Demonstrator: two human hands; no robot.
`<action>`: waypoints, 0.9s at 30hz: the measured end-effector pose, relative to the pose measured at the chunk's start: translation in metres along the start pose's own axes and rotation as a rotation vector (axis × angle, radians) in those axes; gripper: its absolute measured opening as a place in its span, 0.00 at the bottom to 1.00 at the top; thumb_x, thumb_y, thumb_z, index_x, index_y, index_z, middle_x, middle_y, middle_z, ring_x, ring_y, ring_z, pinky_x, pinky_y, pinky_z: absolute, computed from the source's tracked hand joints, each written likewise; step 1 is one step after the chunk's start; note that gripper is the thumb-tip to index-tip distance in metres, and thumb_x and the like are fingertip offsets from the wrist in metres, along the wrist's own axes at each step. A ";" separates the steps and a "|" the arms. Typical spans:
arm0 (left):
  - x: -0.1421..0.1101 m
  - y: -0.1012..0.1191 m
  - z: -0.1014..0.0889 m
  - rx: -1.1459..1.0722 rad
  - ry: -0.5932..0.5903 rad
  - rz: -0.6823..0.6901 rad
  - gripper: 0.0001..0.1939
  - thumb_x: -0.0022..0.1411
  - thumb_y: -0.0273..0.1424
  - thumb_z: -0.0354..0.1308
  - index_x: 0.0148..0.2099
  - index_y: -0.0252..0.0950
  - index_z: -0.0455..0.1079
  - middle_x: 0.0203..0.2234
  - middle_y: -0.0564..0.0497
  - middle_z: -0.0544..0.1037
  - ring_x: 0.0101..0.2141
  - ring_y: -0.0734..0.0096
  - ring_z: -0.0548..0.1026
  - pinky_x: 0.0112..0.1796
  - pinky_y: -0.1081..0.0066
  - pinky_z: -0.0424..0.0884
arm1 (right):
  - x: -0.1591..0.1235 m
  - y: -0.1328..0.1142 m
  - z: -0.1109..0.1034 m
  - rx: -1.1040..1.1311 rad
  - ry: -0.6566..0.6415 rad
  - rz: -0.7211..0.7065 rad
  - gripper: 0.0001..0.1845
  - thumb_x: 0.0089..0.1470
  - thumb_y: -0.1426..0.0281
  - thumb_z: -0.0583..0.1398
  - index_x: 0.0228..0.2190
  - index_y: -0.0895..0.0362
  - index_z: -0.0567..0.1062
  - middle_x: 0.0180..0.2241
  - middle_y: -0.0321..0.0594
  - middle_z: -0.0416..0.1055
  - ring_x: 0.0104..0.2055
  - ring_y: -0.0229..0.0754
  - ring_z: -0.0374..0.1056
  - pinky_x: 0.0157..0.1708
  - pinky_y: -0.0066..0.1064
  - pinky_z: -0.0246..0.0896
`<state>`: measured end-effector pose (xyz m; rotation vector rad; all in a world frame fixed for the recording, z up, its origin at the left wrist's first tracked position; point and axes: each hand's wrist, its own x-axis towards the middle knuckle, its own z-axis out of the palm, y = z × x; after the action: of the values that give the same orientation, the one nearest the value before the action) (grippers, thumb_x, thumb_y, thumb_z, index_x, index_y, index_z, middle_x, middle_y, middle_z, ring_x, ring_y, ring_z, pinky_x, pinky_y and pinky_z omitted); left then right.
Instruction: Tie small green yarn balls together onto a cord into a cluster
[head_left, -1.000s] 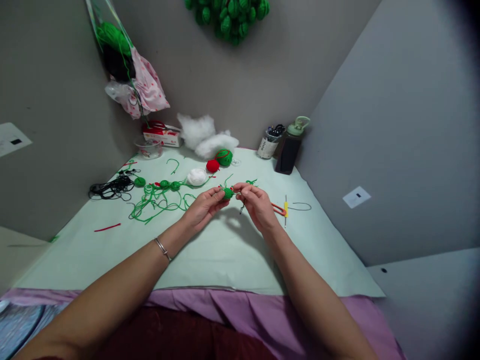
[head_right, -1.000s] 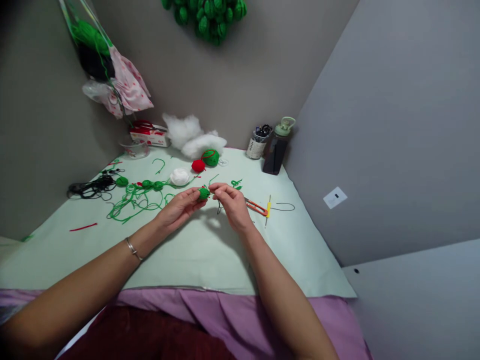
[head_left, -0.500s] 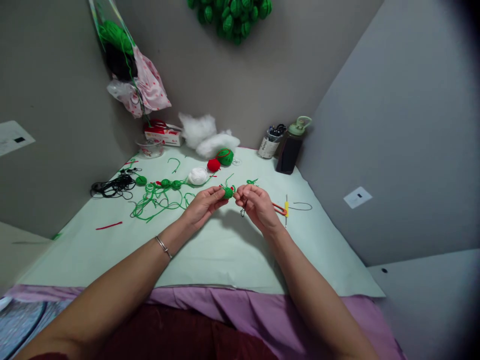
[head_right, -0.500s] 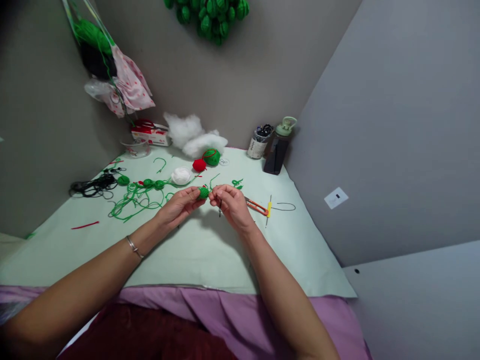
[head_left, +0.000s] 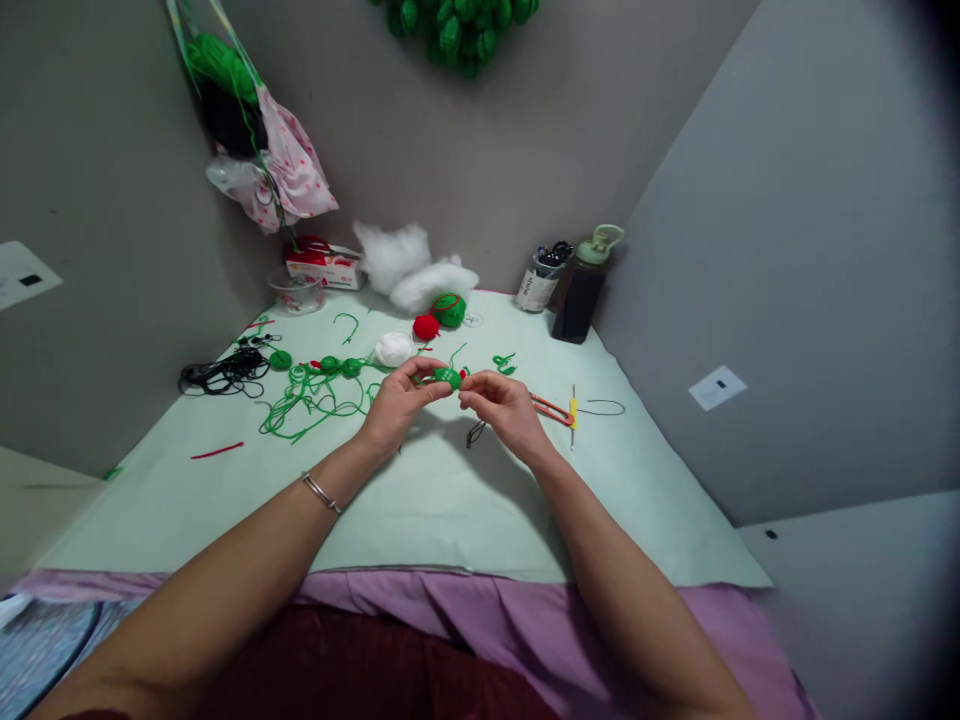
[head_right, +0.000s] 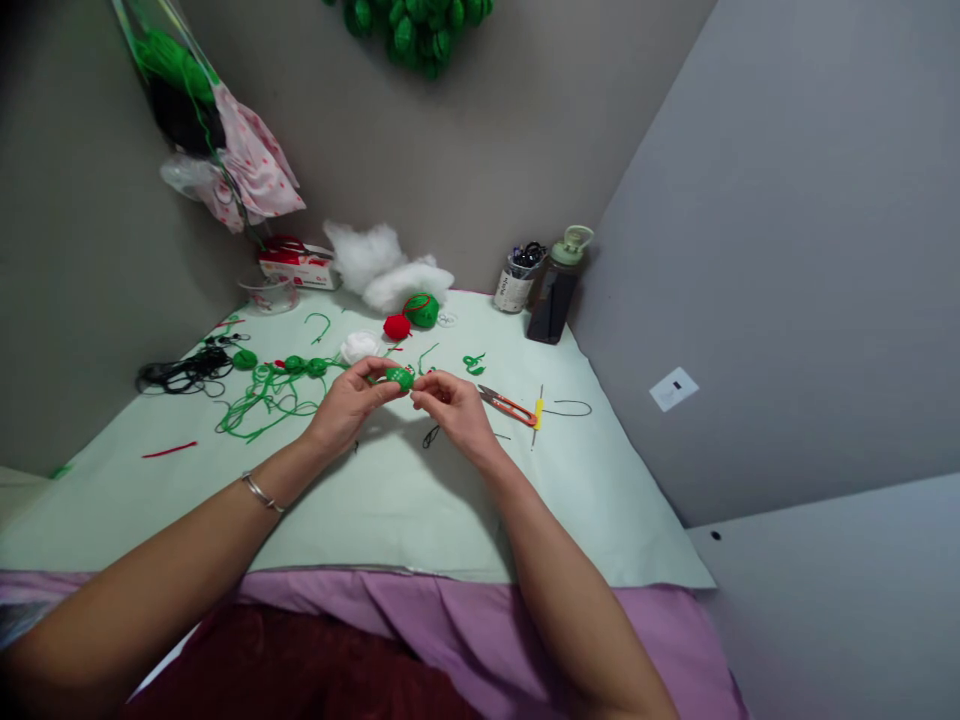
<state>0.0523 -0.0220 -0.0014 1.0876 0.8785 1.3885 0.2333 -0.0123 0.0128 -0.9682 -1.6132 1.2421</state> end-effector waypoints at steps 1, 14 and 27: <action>-0.001 0.001 0.001 0.045 -0.005 0.030 0.17 0.50 0.33 0.72 0.42 0.37 0.74 0.36 0.52 0.78 0.37 0.71 0.74 0.44 0.67 0.69 | 0.000 0.001 -0.001 0.000 0.008 -0.001 0.14 0.49 0.59 0.68 0.32 0.56 0.76 0.25 0.35 0.71 0.26 0.35 0.61 0.27 0.29 0.54; -0.005 0.012 0.000 0.128 -0.059 0.100 0.15 0.51 0.31 0.72 0.42 0.39 0.77 0.38 0.51 0.78 0.40 0.68 0.73 0.45 0.65 0.70 | 0.000 0.003 -0.022 0.028 -0.076 -0.027 0.15 0.51 0.59 0.68 0.38 0.55 0.82 0.27 0.34 0.69 0.27 0.34 0.57 0.27 0.30 0.51; -0.008 0.013 0.005 0.057 -0.173 0.060 0.18 0.44 0.30 0.77 0.38 0.35 0.77 0.34 0.51 0.80 0.37 0.69 0.77 0.41 0.66 0.75 | -0.004 -0.003 -0.017 0.133 -0.127 0.026 0.14 0.48 0.62 0.71 0.30 0.56 0.74 0.23 0.33 0.70 0.22 0.32 0.58 0.22 0.26 0.54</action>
<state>0.0531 -0.0317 0.0113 1.2668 0.7688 1.3032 0.2501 -0.0115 0.0178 -0.8442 -1.5964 1.4349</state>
